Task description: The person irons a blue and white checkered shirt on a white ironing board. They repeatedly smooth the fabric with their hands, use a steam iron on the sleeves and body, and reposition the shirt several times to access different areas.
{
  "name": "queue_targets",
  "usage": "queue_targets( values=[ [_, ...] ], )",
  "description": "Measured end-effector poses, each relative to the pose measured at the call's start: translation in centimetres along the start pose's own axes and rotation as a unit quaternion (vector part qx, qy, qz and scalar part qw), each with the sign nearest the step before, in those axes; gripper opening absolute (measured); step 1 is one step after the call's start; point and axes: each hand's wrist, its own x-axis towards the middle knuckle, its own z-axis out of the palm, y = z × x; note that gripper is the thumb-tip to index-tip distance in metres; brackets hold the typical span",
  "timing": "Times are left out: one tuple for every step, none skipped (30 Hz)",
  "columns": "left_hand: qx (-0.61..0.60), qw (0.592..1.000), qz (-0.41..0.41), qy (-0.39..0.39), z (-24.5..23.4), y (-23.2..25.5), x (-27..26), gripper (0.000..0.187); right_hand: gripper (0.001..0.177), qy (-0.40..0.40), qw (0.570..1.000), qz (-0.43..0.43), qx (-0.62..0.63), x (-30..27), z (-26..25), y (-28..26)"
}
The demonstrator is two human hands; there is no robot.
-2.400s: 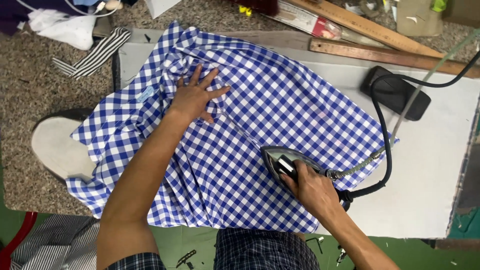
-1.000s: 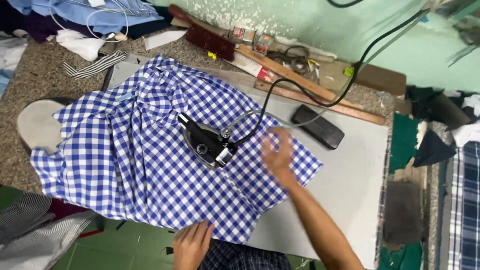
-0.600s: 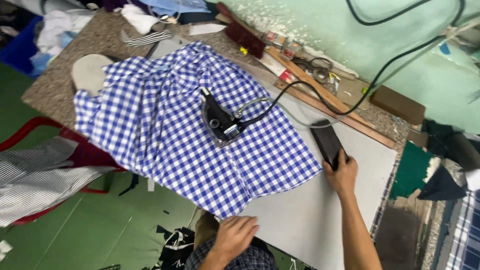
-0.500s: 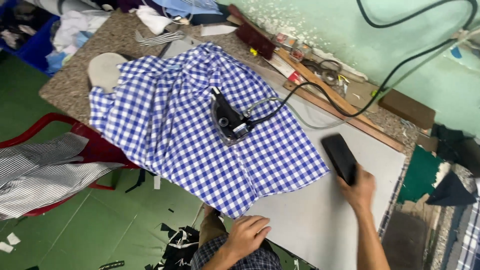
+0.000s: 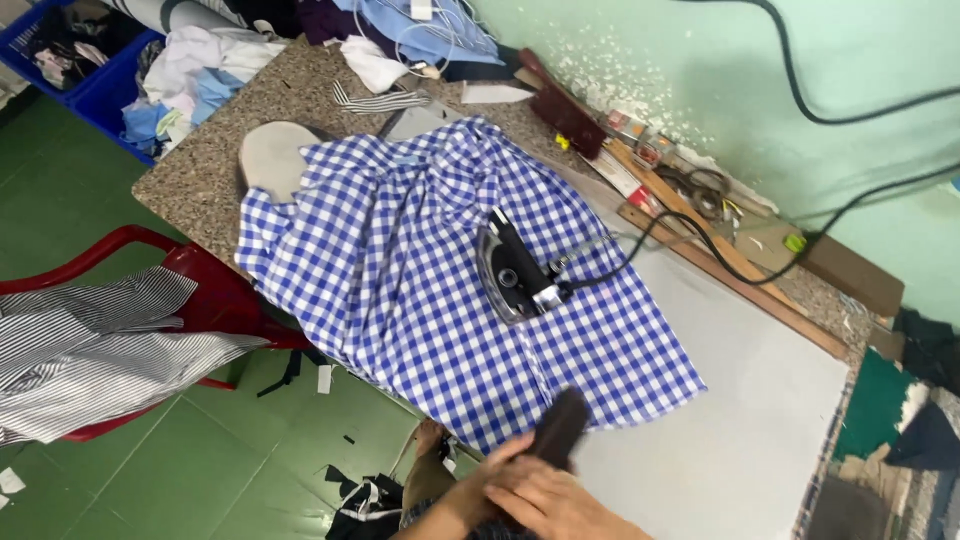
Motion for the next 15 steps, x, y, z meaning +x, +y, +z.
queue_targets(
  values=[
    [-0.003,1.000,0.003,-0.001,0.1,2.8,-1.8,0.057,0.059,-0.003,1.000,-0.001,-0.001,2.4,-3.0,-0.1],
    [-0.046,0.998,-0.008,-0.040,0.3,5.6,-3.6,0.049,0.048,-0.001,0.997,0.068,0.040,4.7,-6.1,-0.2],
    [-0.092,0.993,-0.020,-0.077,0.3,8.0,-5.6,0.049,0.044,-0.002,0.987,0.139,0.085,7.0,-8.9,-0.3],
    [-0.097,0.992,-0.020,-0.075,0.2,9.6,-6.2,0.049,0.044,-0.007,0.986,0.140,0.087,9.3,-9.9,3.7],
    [0.112,0.992,0.018,0.048,0.1,11.2,-6.8,0.065,0.044,0.120,0.972,0.189,-0.076,11.3,-10.8,7.7],
    [0.316,0.932,0.053,0.169,0.1,12.7,-7.4,0.097,0.049,0.240,0.914,0.225,-0.237,13.3,-11.7,11.7],
    [0.313,0.933,0.050,0.168,-0.3,13.1,-6.8,0.097,0.049,0.237,0.915,0.228,-0.236,15.3,-12.6,14.4],
    [0.478,0.848,0.086,0.213,-0.6,13.4,-6.2,0.097,0.059,0.145,0.899,0.368,-0.190,17.3,-13.5,17.1],
    [0.624,0.731,0.119,0.249,-1.0,13.8,-5.7,0.099,0.070,0.050,0.855,0.497,-0.139,19.4,-14.3,19.9],
    [0.623,0.733,0.117,0.247,-0.8,13.7,-5.5,0.099,0.070,0.047,0.854,0.499,-0.138,19.5,-13.8,21.3],
    [0.670,0.703,0.119,0.206,-0.5,13.9,-5.3,0.100,0.052,0.065,0.854,0.502,-0.118,19.6,-13.3,22.7],
    [0.714,0.670,0.122,0.164,-0.1,14.0,-5.0,0.102,0.039,0.084,0.854,0.504,-0.098,19.7,-12.9,24.2],
    [0.713,0.672,0.120,0.160,0.1,13.6,-4.1,0.102,0.039,0.080,0.852,0.508,-0.097,19.5,-12.7,24.1],
    [0.752,0.630,0.163,0.107,0.4,13.1,-3.2,0.096,0.040,0.143,0.871,0.470,-0.024,19.2,-12.5,24.0],
    [0.784,0.583,0.206,0.054,0.8,12.5,-2.2,0.091,0.043,0.205,0.879,0.427,0.048,18.8,-12.4,23.8]
  ],
)
